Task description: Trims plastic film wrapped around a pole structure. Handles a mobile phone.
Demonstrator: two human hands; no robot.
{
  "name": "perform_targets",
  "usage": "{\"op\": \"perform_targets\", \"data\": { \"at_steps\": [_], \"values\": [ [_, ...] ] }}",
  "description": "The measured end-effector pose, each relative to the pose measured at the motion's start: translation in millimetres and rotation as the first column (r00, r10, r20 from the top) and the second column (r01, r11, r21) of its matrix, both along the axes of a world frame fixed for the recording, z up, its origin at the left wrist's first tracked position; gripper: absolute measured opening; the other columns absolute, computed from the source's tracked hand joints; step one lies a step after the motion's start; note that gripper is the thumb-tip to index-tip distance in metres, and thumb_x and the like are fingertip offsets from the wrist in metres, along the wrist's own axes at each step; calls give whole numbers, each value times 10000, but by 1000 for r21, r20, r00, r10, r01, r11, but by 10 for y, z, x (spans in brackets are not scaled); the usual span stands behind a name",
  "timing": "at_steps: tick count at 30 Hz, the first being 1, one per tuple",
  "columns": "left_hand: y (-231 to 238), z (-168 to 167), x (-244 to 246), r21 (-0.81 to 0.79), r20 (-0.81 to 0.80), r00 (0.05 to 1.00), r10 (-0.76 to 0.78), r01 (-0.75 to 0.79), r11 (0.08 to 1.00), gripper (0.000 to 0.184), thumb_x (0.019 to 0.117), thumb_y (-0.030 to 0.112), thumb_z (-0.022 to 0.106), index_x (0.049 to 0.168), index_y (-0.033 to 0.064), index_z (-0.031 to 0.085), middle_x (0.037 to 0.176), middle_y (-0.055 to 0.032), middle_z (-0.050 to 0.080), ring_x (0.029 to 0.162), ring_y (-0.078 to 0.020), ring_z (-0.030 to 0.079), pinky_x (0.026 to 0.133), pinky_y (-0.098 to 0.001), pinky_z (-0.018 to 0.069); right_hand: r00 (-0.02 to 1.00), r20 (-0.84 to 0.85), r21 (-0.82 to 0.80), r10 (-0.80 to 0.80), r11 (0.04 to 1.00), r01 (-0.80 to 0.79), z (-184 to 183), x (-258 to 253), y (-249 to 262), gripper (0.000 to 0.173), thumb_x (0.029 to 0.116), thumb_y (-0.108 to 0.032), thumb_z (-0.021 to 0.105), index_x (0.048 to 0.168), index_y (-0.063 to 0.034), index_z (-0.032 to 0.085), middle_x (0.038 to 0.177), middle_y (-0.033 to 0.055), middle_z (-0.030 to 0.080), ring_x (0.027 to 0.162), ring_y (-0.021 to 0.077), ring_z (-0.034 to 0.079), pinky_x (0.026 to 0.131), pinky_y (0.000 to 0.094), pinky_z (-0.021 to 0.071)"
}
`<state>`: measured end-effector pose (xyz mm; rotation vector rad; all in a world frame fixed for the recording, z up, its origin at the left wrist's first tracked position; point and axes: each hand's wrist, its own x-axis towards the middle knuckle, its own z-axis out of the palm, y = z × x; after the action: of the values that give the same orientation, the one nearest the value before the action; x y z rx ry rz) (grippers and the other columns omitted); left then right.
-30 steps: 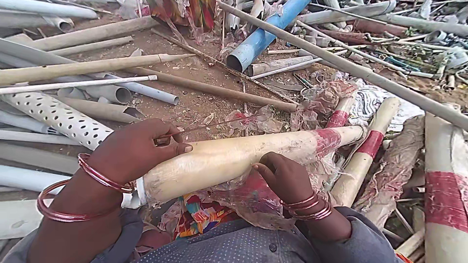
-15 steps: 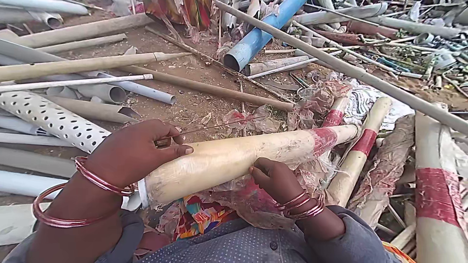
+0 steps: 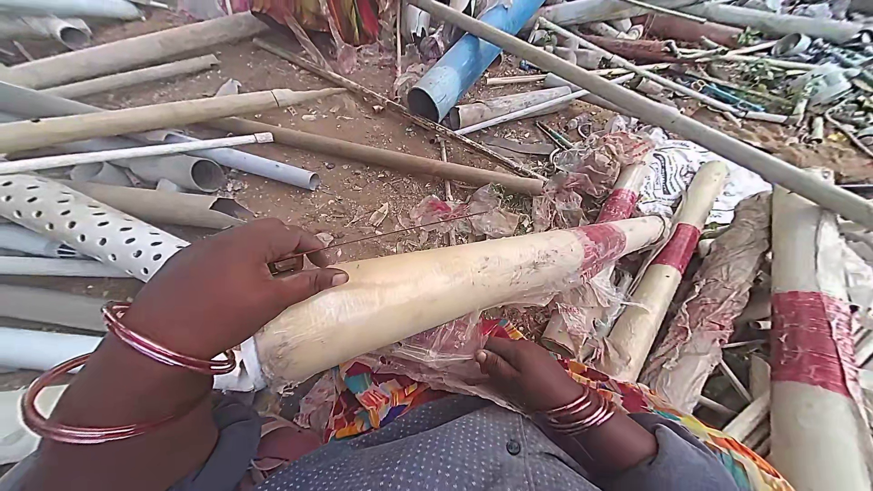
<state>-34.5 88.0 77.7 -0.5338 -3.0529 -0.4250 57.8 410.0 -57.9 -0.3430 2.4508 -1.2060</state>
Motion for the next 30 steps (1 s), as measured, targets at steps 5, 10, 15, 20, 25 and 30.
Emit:
{"op": "perform_targets", "data": {
  "at_steps": [5, 10, 15, 20, 25, 30],
  "values": [
    [-4, -15, 5, 17, -6, 1000, -8, 8, 1000, 333, 888, 506, 682, 984, 192, 735, 930, -10, 651, 780, -199, 641, 657, -531, 507, 946, -115, -111, -305, 950, 292, 37, -90, 113, 438, 1053, -437, 479, 968, -64, 692, 703, -30, 591, 625, 66, 558, 625, 308, 485],
    [-4, -18, 4, 6, -13, 1000, -17, 17, 1000, 320, 889, 491, 695, 976, 186, 734, 927, -23, 649, 806, -222, 638, 666, -544, 482, 891, -418, 154, -179, 952, 263, 284, -229, -48, 528, 957, -525, 623, 884, -6, 691, 770, 129, 656, 672, 281, 644, 582, 484, 481],
    [-20, -43, 1, 33, -48, 998, -46, 47, 998, 367, 884, 520, 656, 967, 172, 733, 936, -25, 657, 818, -207, 649, 674, -520, 503, 884, -457, 272, -99, 930, 245, 348, -302, -203, 372, 1005, -303, 610, 881, 40, 683, 830, 203, 696, 758, 369, 710, 618, 527, 520],
    [-43, -62, 17, 32, -28, 1000, -8, 9, 999, 366, 862, 573, 649, 958, 227, 722, 927, 23, 644, 818, -163, 643, 679, -488, 509, 896, -421, 231, -140, 939, 255, 225, -272, -128, 353, 1019, -213, 480, 801, 17, 636, 712, 168, 633, 675, 330, 666, 569, 494, 472],
    [-82, -79, 18, 45, 9, 1000, 4, -4, 999, 359, 862, 528, 683, 942, 180, 722, 925, -19, 619, 830, -204, 615, 684, -499, 476, 968, 70, 125, -239, 965, 230, 44, -72, -19, 439, 1088, -269, 355, 954, 20, 657, 748, 133, 628, 737, 280, 646, 708, 505, 495],
    [-72, -87, 50, 92, 20, 1000, -22, 20, 996, 381, 869, 486, 693, 967, 118, 716, 939, -45, 613, 830, -222, 600, 693, -509, 458, 911, 298, -88, -285, 942, 324, -80, 112, 55, 343, 1101, -242, 388, 927, -66, 627, 657, -73, 465, 604, 26, 461, 621, 254, 416]
  ]
}}
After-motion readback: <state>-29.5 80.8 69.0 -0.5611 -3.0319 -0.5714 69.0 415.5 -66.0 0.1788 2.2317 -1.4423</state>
